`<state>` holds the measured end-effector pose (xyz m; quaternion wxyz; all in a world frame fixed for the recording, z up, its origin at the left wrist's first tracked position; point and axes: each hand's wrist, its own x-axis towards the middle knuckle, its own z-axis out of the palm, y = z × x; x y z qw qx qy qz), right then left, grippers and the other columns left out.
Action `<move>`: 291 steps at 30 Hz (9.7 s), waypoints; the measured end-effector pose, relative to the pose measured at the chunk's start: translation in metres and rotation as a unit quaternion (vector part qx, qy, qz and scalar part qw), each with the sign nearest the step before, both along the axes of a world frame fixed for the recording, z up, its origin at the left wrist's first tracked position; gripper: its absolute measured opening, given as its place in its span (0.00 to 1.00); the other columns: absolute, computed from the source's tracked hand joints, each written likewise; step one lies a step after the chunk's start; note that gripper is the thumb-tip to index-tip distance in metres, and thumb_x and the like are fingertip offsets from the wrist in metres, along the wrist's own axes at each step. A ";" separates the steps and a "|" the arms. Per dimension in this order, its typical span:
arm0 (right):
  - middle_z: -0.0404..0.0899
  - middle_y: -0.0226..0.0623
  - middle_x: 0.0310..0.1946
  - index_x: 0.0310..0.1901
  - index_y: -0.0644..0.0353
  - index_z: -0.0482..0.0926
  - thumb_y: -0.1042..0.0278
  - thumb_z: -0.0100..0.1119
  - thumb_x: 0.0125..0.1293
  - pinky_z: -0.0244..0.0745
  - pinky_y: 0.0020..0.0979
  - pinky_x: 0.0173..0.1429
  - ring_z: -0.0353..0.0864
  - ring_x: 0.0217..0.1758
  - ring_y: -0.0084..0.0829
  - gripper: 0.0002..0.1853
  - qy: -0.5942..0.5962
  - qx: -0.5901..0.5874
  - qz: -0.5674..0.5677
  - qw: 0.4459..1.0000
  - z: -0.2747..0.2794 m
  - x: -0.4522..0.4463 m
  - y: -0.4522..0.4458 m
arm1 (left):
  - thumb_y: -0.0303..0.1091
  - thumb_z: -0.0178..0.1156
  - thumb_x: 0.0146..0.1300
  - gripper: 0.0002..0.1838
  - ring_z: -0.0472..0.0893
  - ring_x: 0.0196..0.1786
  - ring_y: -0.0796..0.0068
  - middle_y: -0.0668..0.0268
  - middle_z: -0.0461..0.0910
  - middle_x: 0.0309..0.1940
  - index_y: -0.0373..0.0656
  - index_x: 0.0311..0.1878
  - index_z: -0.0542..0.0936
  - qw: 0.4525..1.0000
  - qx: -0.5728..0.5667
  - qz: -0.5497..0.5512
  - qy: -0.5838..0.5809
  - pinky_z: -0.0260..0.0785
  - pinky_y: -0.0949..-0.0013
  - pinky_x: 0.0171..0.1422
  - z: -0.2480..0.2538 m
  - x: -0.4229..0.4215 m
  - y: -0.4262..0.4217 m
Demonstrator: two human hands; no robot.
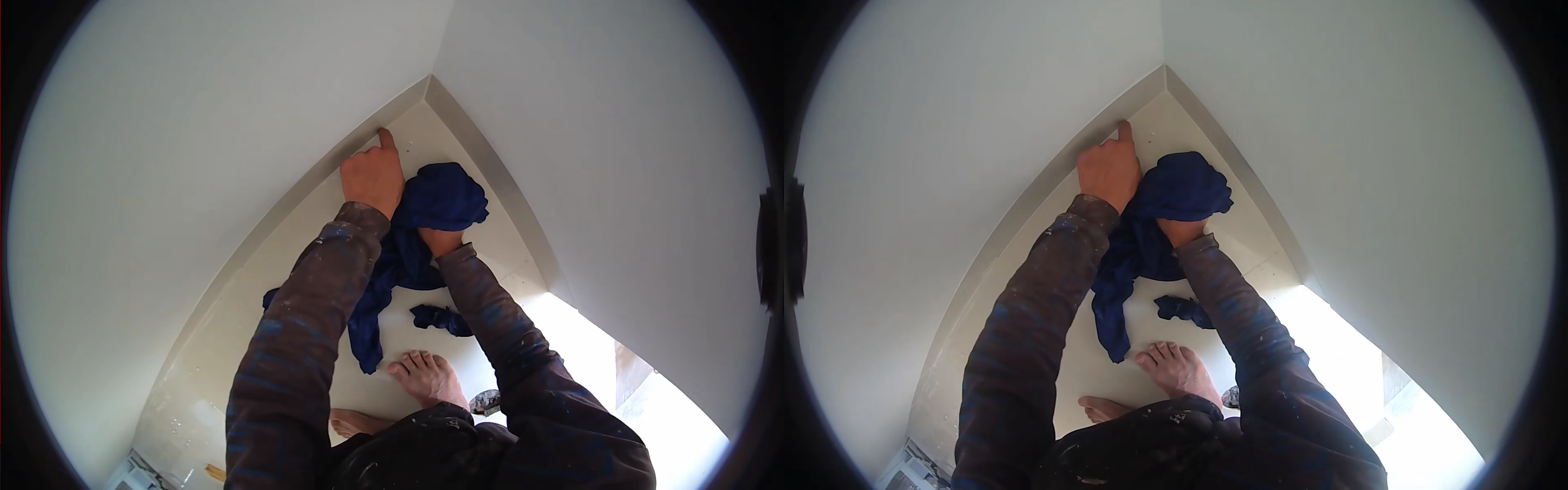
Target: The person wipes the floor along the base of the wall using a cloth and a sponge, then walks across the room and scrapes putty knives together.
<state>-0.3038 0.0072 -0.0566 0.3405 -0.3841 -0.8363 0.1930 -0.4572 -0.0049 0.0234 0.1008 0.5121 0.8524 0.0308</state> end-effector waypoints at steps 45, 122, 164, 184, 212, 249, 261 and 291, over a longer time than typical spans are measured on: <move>0.82 0.52 0.62 0.63 0.60 0.82 0.51 0.69 0.64 0.68 0.58 0.72 0.79 0.66 0.57 0.30 -0.066 0.153 0.188 0.968 0.024 -0.050 0.035 | 0.25 0.70 0.64 0.10 0.86 0.37 0.57 0.62 0.83 0.33 0.42 0.40 0.76 0.985 0.007 0.072 -0.159 0.75 0.57 0.43 0.114 -0.065 -0.330; 0.80 0.52 0.59 0.62 0.62 0.79 0.57 0.66 0.68 0.70 0.54 0.67 0.78 0.64 0.54 0.26 -0.046 0.063 0.534 0.842 0.038 -0.169 -0.234 | 0.29 0.60 0.79 0.05 0.85 0.43 0.78 0.69 0.85 0.37 0.38 0.50 0.81 0.742 0.286 0.560 -0.235 0.77 0.70 0.55 0.147 0.012 -0.531; 0.87 0.44 0.43 0.44 0.60 0.88 0.64 0.73 0.54 0.79 0.48 0.54 0.86 0.50 0.50 0.16 0.011 -0.024 0.062 0.998 0.016 -0.105 -0.065 | 0.24 0.55 0.74 0.17 0.85 0.44 0.47 0.53 0.83 0.44 0.41 0.64 0.77 0.980 0.104 -0.034 -0.167 0.78 0.50 0.48 0.033 -0.061 -0.170; 0.86 0.41 0.45 0.49 0.56 0.86 0.66 0.72 0.54 0.76 0.50 0.54 0.84 0.49 0.49 0.18 0.063 -0.060 0.008 0.996 0.018 -0.031 -0.082 | 0.30 0.56 0.71 0.17 0.86 0.41 0.39 0.48 0.87 0.36 0.49 0.62 0.77 0.966 0.138 0.201 -0.082 0.77 0.42 0.46 -0.047 -0.011 -0.097; 0.85 0.45 0.40 0.44 0.58 0.86 0.62 0.66 0.57 0.81 0.51 0.49 0.87 0.44 0.51 0.15 0.070 -0.091 -0.060 0.992 0.025 -0.030 -0.093 | 0.33 0.46 0.80 0.23 0.81 0.68 0.46 0.48 0.81 0.67 0.40 0.73 0.72 0.930 0.205 0.251 -0.172 0.73 0.52 0.71 -0.176 -0.065 -0.088; 0.83 0.45 0.40 0.43 0.57 0.85 0.60 0.66 0.57 0.81 0.52 0.46 0.87 0.43 0.49 0.14 0.026 -0.084 -0.043 0.995 0.018 -0.030 -0.089 | 0.30 0.59 0.75 0.10 0.86 0.47 0.42 0.47 0.87 0.43 0.34 0.45 0.85 0.983 0.182 0.019 0.034 0.78 0.48 0.53 -0.072 -0.044 -0.098; 0.84 0.47 0.44 0.46 0.55 0.86 0.56 0.67 0.60 0.80 0.53 0.53 0.86 0.48 0.51 0.16 0.012 -0.104 -0.035 0.994 0.038 -0.023 -0.089 | 0.29 0.56 0.76 0.10 0.92 0.39 0.53 0.52 0.89 0.36 0.41 0.39 0.85 0.983 0.019 -0.057 0.172 0.84 0.51 0.40 -0.081 -0.077 -0.086; 0.87 0.42 0.47 0.48 0.56 0.87 0.66 0.69 0.61 0.79 0.47 0.57 0.85 0.52 0.49 0.14 -0.002 -0.027 0.030 0.999 0.045 -0.034 -0.082 | 0.50 0.73 0.58 0.16 0.90 0.45 0.55 0.65 0.91 0.38 0.49 0.39 0.88 0.779 0.240 0.566 -0.122 0.74 0.48 0.53 -0.020 -0.003 -0.072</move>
